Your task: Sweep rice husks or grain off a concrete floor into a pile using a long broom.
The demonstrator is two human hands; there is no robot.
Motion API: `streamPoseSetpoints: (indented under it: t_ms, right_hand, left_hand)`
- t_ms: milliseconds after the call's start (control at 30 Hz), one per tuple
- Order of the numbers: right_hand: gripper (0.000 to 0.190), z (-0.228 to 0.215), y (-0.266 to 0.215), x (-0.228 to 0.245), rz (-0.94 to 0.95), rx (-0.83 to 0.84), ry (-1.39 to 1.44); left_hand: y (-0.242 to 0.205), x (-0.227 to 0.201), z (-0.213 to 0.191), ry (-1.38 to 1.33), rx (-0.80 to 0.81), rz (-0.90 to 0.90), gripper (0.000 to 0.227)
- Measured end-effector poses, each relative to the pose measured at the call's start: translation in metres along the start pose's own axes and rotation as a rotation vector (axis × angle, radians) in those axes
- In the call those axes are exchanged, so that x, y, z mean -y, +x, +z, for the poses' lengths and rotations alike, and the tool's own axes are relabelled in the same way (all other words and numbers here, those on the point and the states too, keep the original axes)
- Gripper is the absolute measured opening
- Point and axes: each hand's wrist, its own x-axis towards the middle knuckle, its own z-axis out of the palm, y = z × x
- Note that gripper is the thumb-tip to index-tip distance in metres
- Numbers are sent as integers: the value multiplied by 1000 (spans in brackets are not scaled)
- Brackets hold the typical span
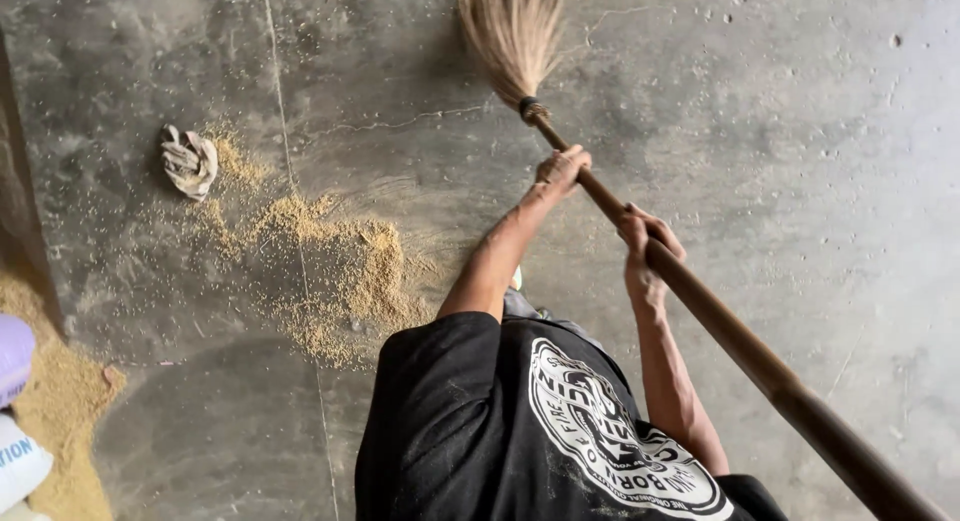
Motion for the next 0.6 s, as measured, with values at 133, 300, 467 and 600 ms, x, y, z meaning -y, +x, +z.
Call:
streamPoseSetpoints:
  t_ms: [133, 300, 467, 600]
  right_hand:
    - [18, 48, 4, -23, -49, 108, -86]
    - [16, 107, -9, -39, -127, 293, -53]
    - [21, 156, -52, -41, -52, 428, -32]
    - [24, 175, -98, -34, -17, 612, -39]
  left_hand:
    - [-32, 40, -64, -1, -59, -128, 6]
    - [-95, 101, -114, 69, -203, -309, 7]
    - [-179, 128, -163, 152, -172, -544, 6]
    - [-259, 134, -184, 171, -136, -773, 6]
